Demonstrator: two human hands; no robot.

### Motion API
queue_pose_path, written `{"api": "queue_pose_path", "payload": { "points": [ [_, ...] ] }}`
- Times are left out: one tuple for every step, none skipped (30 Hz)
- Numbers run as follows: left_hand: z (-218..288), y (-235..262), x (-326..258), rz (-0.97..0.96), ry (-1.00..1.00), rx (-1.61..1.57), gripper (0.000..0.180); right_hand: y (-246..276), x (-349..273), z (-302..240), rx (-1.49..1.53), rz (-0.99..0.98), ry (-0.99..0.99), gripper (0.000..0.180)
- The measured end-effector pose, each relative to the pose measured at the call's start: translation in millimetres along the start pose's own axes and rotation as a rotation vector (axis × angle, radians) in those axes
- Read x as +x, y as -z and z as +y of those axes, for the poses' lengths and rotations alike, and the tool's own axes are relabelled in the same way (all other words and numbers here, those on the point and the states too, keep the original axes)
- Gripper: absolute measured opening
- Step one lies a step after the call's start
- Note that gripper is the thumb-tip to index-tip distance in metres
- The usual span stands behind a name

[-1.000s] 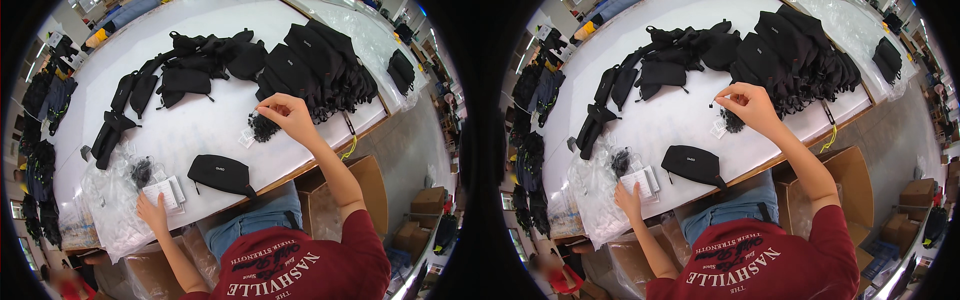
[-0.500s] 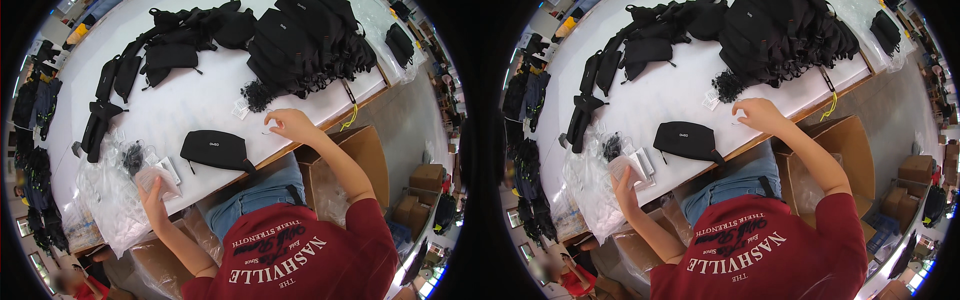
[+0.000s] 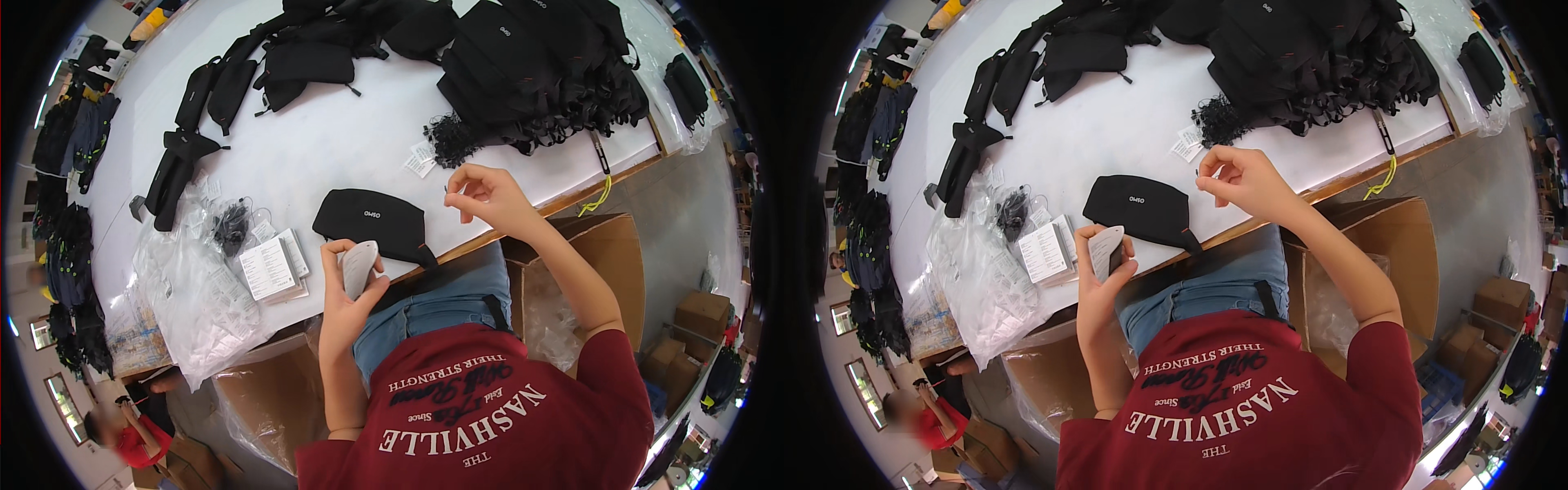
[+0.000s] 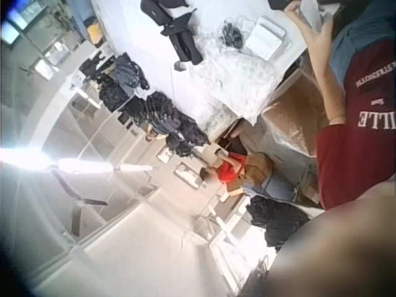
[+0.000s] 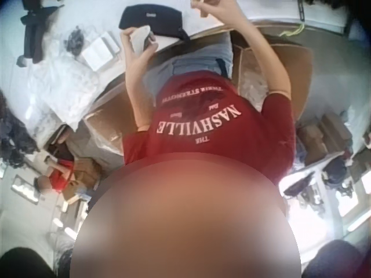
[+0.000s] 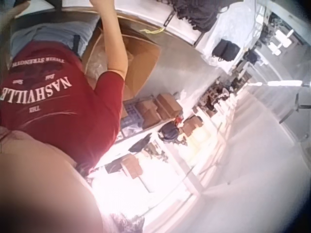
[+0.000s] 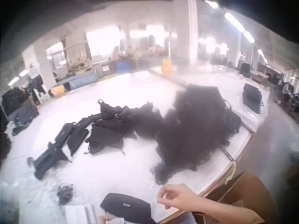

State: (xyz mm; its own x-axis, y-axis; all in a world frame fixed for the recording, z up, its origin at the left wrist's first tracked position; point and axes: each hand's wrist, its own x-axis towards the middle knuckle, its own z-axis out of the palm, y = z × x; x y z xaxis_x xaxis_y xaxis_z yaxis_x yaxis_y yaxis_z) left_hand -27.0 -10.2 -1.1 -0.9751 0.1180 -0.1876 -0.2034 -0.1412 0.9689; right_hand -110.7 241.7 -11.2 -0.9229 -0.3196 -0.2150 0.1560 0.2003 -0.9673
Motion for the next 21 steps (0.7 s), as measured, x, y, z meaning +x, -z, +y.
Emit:
{"api": "queue_pose_path", "payload": {
  "points": [
    [1.6, -4.6, -0.3, -0.02, -0.015, -0.035, 0.044, -8.2, -6.7, -10.8, 0.241, -0.018, 0.035, 0.011],
    [0.1, -8.2, -1.2, -0.008, -0.013, -0.028, 0.044, -13.3, -11.2, -18.5, 0.249, -0.029, 0.036, 0.011],
    [-1.7, -11.2, -2.2, -0.004, -0.069, -0.016, 0.042, -18.0, -15.4, -25.2, 0.343, -0.169, -0.035, 0.009],
    [-2.8, -15.3, -1.7, -0.007, -0.126, -0.009, 0.04, -22.4, -20.7, -28.8, 0.43, -0.302, -0.106, 0.007],
    [2.8, -21.2, -2.8, 0.026, -0.079, 0.005, 0.038, -35.7, -23.9, -25.7, 0.447, -0.276, -0.033, 0.007],
    [3.3, -24.0, -0.8, 0.026, -0.079, 0.011, 0.038, -46.6, -26.6, -19.7, 0.458, -0.227, 0.032, 0.008],
    [3.8, -24.2, -1.3, 0.052, -0.097, 0.043, 0.036, -54.2, -29.9, -22.1, 0.407, -0.169, 0.05, 0.007],
    [4.3, -24.6, -1.7, 0.075, -0.115, 0.075, 0.034, -58.2, -31.9, -25.2, 0.356, -0.11, 0.068, 0.007],
    [5.2, -26.1, -2.4, 0.073, -0.111, 0.081, 0.034, -59.0, -32.7, -27.4, 0.363, -0.107, 0.067, 0.007],
    [5.9, -27.8, -3.1, 0.131, -0.12, 0.089, 0.029, -59.7, -34.0, -29.0, 0.23, -0.029, 0.115, 0.007],
    [6.5, -28.8, -3.6, 0.187, -0.129, 0.096, 0.024, -60.4, -35.2, -30.3, 0.095, 0.052, 0.162, 0.007],
    [7.1, -27.7, -4.9, 0.179, -0.124, 0.101, 0.024, -61.9, -36.2, -32.0, 0.1, 0.059, 0.159, 0.007],
    [7.3, -27.3, -6.5, 0.204, -0.158, 0.179, 0.02, -62.1, -37.1, -33.7, 0.042, 0.083, 0.179, 0.008],
    [7.3, -27.7, -8.2, 0.228, -0.193, 0.257, 0.016, -62.6, -37.9, -34.4, -0.017, 0.106, 0.199, 0.009],
    [8.2, -29.3, -9.8, 0.258, -0.169, 0.252, 0.013, -63.7, -38.6, -34.0, -0.017, 0.115, 0.195, 0.009],
    [6.8, -30.0, -10.7, 0.252, -0.169, 0.252, 0.013, -65.4, -39.1, -33.5, -0.077, 0.151, 0.243, 0.01],
    [4.4, -30.3, -11.2, 0.273, -0.197, 0.308, 0.013, -66.1, -39.9, -33.0, -0.138, 0.185, 0.29, 0.01],
    [3.0, -31.1, -11.0, 0.296, -0.224, 0.364, 0.014, -65.6, -40.9, -32.7, -0.138, 0.189, 0.289, 0.01],
    [3.3, -32.1, -10.2, 0.294, -0.224, 0.366, 0.014, -66.3, -41.3, -32.6, -0.197, 0.224, 0.327, 0.011],
    [3.6, -34.2, -9.0, 0.301, -0.291, 0.413, 0.014, -66.9, -41.4, -32.6, -0.255, 0.259, 0.365, 0.013],
    [4.2, -35.6, -8.3, 0.307, -0.358, 0.459, 0.015, -67.7, -41.0, -33.5, -0.254, 0.26, 0.365, 0.013]
  ]
}}
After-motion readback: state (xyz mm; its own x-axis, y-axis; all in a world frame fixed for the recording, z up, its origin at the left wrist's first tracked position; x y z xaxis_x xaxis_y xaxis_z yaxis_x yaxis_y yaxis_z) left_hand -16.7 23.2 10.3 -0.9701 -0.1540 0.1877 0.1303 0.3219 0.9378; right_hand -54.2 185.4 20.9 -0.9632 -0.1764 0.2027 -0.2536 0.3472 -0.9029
